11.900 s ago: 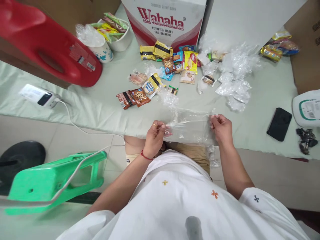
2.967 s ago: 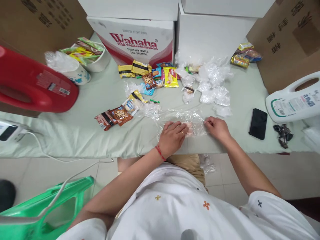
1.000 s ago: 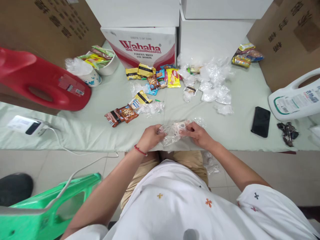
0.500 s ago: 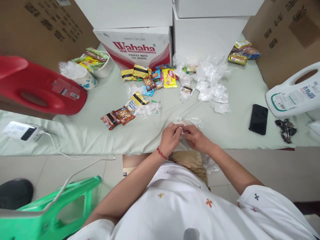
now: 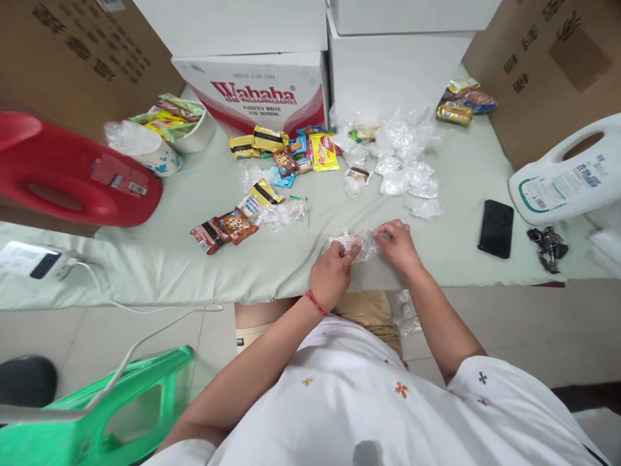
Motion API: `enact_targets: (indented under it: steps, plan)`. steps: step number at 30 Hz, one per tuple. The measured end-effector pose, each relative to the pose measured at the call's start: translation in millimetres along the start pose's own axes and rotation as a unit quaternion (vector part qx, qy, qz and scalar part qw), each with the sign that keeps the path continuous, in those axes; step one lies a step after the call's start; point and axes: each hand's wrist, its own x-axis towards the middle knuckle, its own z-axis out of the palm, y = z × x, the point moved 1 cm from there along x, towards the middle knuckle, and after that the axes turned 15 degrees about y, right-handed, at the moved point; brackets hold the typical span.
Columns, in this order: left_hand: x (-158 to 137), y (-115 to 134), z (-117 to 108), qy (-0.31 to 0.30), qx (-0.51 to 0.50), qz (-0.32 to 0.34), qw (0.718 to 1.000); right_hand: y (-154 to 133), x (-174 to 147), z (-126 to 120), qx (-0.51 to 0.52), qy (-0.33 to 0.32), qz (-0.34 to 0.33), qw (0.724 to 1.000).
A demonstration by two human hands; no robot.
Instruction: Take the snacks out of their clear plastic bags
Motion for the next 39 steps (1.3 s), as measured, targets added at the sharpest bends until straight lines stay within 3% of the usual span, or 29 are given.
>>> enact_targets:
  steps: [3,8,10,14,17,20,22,24,26,28,31,34,36,39]
  plan:
    - [-0.9,-3.1,0.1,-0.003,-0.007,-0.001,1.0,-5.9,-1.6,-3.0,0.132,0.018,0.055,0.99]
    - [0.6,-3.0,-1.5,0.005,-0.005,0.011,1.0,-10.6,-5.8,-6.7,0.084,-0.018,0.127,0.988]
    - [1.9,-1.4,-3.1,0.003,-0.003,0.021,1.0,-19.0,-8.2,-4.6,0.092,0.008,0.123,0.988]
    - [6.1,1.7,-2.6,0.004,-0.005,0.048,0.999,-50.1,-17.1,9.0,0.099,0.064,0.022,0.993]
    - [9.4,-2.2,1.8,0.009,-0.036,0.063,0.997,-71.4,-25.5,23.5,0.049,0.011,-0.079,0.996]
    - [8.4,-19.1,1.9,0.022,-0.123,0.089,0.988,-79.2,-31.5,31.2,0.019,-0.054,-0.123,0.991]
    - [3.1,-37.3,-3.5,0.035,-0.231,0.117,0.965,-78.8,-34.6,32.5,0.011,-0.074,-0.154,0.985]
    - [-4.9,-57.3,-12.2,0.039,-0.364,0.126,0.922,-77.0,-38.6,33.7,-0.015,-0.057,-0.191,0.98]
    - [-12.0,-74.7,-21.3,0.062,-0.471,0.087,0.876,-75.8,-45.7,36.5,-0.062,-0.024,-0.222,0.973]
    - [-14.6,-85.3,-27.6,0.122,-0.495,0.031,0.86,-75.7,-57.2,41.2,-0.11,-0.004,-0.245,0.963]
    - [-8.6,-85.2,-27.0,0.163,-0.386,0.037,0.907,-73.8,-80.4,47.6,-0.153,0.006,-0.269,0.951]
    - [0.3,-77.4,-15.3,0.061,-0.256,0.143,0.954,-62.5,-100.6,46.0,-0.157,-0.001,-0.277,0.948]
    - [1.0,-75.1,-7.8,0.007,-0.203,0.199,0.959,-51.1,-107.4,38.6,-0.13,-0.042,-0.296,0.945]
    - [-4.1,-75.0,-2.5,-0.007,-0.152,0.239,0.959,-37.2,-107.5,19.6,-0.017,-0.119,-0.315,0.942]
